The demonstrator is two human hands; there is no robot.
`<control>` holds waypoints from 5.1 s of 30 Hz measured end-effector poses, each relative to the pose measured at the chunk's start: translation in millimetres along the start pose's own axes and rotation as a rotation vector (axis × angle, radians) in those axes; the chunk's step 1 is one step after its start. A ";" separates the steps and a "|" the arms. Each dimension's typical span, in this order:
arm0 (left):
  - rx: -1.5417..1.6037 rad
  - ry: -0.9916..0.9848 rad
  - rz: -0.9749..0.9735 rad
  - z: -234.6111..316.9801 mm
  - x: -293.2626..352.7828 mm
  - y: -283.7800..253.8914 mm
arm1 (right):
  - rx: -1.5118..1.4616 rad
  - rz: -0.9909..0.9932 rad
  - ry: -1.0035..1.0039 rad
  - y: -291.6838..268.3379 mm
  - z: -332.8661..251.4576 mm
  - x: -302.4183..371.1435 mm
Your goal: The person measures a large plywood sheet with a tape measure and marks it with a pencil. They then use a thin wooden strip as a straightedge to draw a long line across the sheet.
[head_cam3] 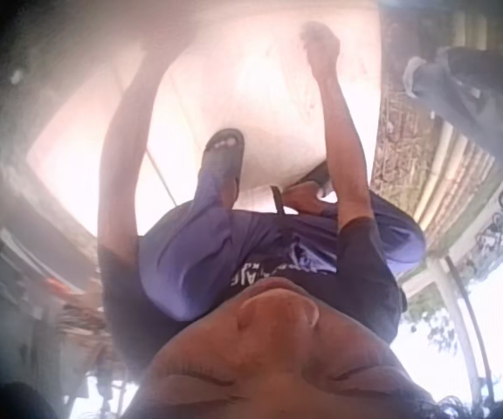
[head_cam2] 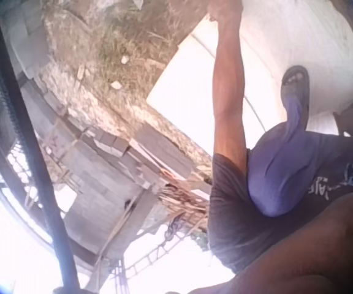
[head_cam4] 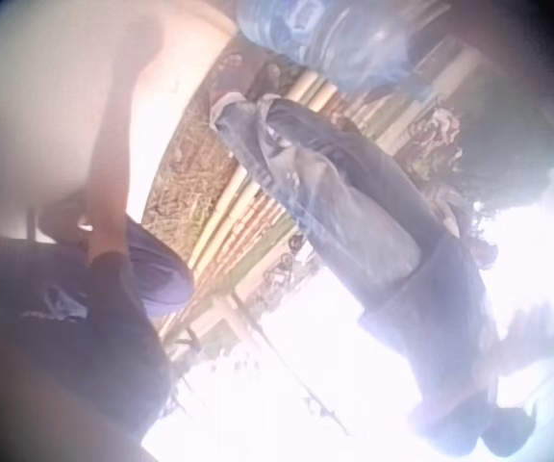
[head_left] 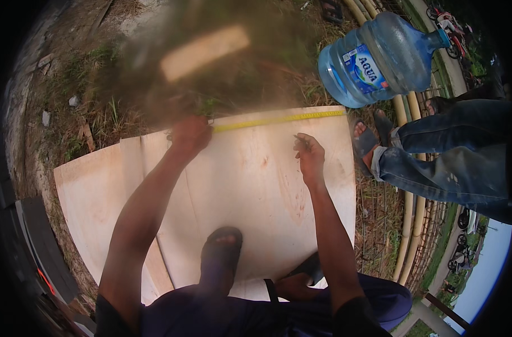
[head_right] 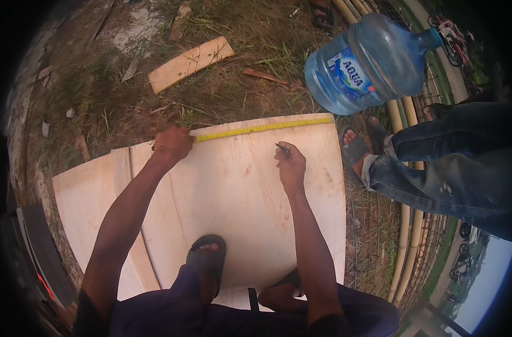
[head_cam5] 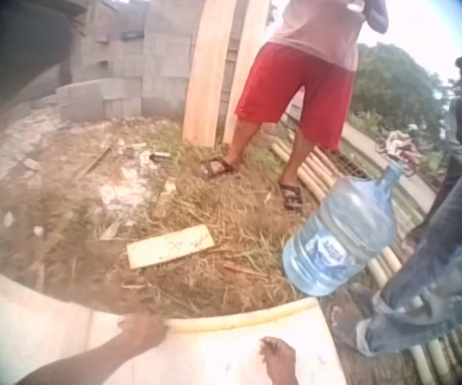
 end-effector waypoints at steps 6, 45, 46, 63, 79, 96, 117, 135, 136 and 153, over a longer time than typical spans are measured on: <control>-0.022 0.008 0.011 0.2 -7.3 6.4 | 0.004 0.092 -0.063 -37.3 5.4 -42.0; -0.202 0.002 0.035 13.5 -12.1 3.1 | 0.631 -0.366 -0.326 42.2 -35.8 -126.9; -0.216 0.011 0.027 13.9 -12.7 4.1 | 0.623 -0.359 -0.349 41.4 -36.3 -126.9; -0.221 -0.013 -0.014 13.6 -14.5 6.8 | 0.580 -0.361 -0.295 38.8 -39.5 -123.2; -0.234 0.007 0.038 11.5 -14.2 7.3 | 0.581 -0.357 -0.278 38.6 -37.4 -123.5; -0.210 -0.046 -0.090 9.9 -18.8 13.3 | 0.514 -0.350 -0.286 36.2 -29.3 -128.7; -0.183 -0.045 -0.042 8.2 -14.1 9.2 | 0.338 -0.133 -0.288 18.9 -22.7 -114.2; -0.165 0.000 -0.007 19.3 -7.5 -10.8 | 0.404 -0.120 -0.304 16.0 26.1 74.6; -0.172 -0.002 -0.018 19.7 -9.3 -9.9 | 0.444 -0.128 -0.334 15.1 26.5 78.4; -0.215 -0.009 0.001 11.4 -11.8 -6.4 | 0.460 -0.141 -0.287 13.1 34.0 91.0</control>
Point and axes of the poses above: each hand's wrist, its own x-axis away from the middle knuckle, its own y-axis out of the palm, z = x × y, the point moved 10 cm from there along -x, towards the middle knuckle, and after that the axes turned 2 degrees about -z, right-handed, at the moved point
